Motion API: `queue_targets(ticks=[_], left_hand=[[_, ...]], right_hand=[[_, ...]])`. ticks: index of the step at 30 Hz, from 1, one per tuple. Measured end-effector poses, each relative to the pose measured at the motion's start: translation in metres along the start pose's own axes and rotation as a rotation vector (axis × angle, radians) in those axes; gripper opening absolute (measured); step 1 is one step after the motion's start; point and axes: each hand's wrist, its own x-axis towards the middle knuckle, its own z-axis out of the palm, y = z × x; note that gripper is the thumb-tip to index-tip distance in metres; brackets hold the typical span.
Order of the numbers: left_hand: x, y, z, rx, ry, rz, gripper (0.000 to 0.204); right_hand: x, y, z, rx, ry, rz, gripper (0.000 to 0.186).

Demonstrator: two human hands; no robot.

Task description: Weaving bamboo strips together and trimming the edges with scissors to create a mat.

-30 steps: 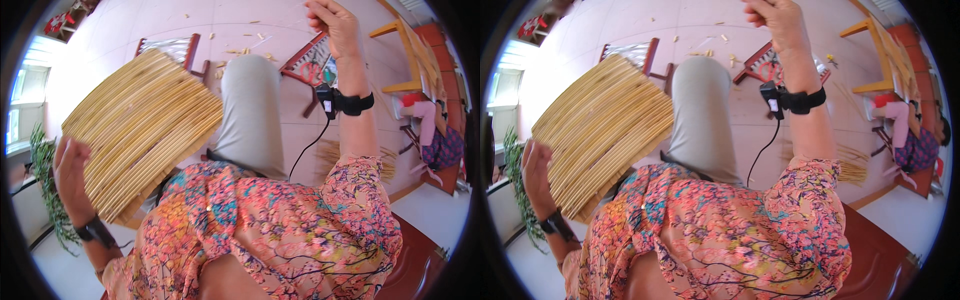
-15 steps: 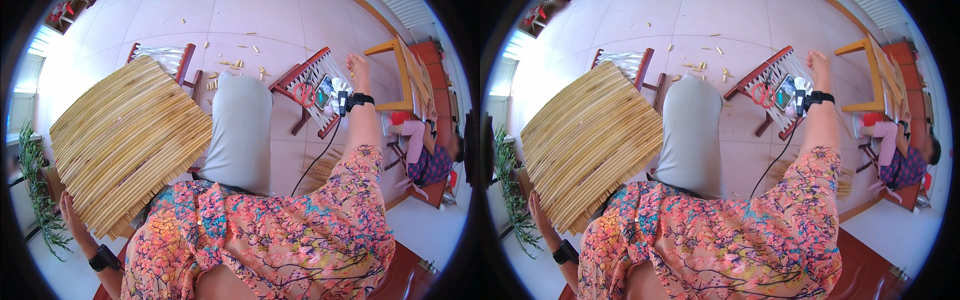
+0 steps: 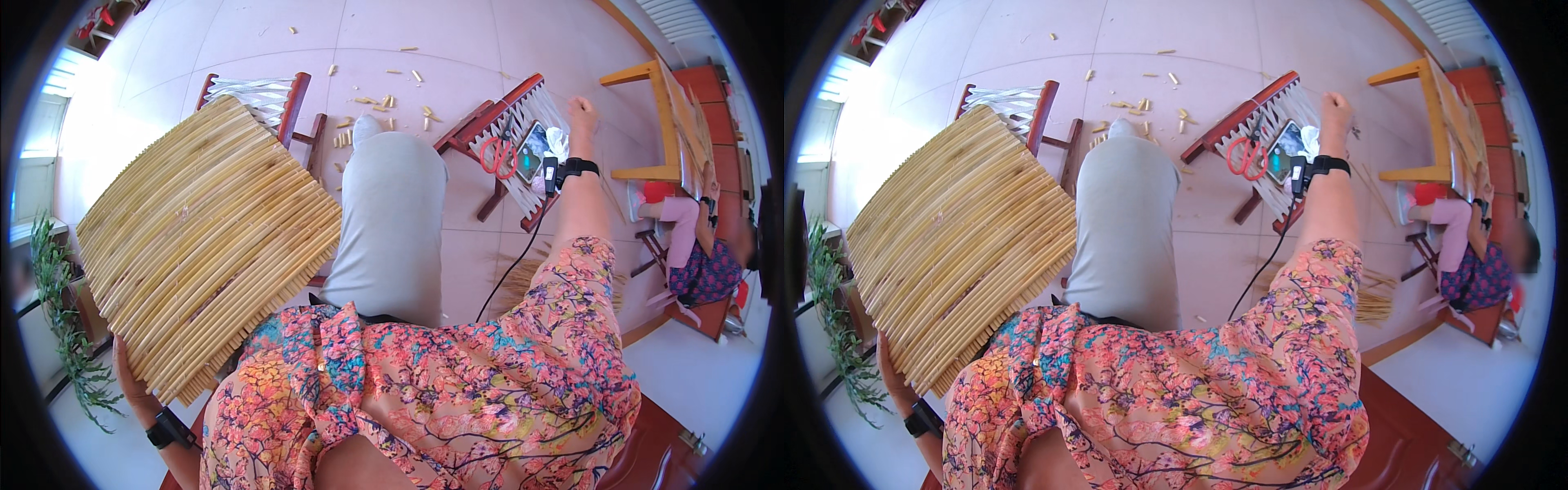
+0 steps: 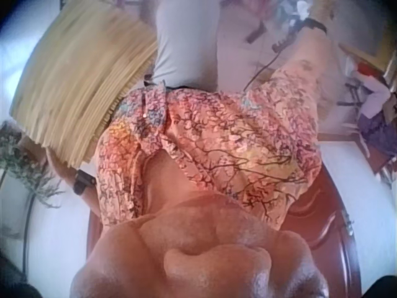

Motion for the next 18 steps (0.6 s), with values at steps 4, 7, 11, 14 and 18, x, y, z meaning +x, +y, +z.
queue_targets(ticks=[4,7,11,14,18], left_hand=[[-0.004,-0.001,-0.017,0.056,0.019,0.046,0.046],[-0.001,-0.003,-0.014,0.126,0.101,0.073,0.042],[0.016,-0.008,-0.039,0.177,0.007,0.117,0.044],[0.016,-0.008,-0.040,0.122,-0.002,0.072,0.042],[0.023,-0.020,-0.066,0.453,-0.090,0.326,0.039]], right_hand=[[-0.036,-0.013,0.039,-0.261,-0.223,0.014,0.021],[-0.052,-0.012,0.048,-0.349,-0.289,-0.022,0.022],[-0.069,-0.006,0.057,-0.432,-0.328,-0.064,0.022],[-0.076,-0.006,0.061,-0.400,-0.310,-0.106,0.023],[-0.081,-0.014,0.064,-0.436,-0.297,-0.066,0.023]])
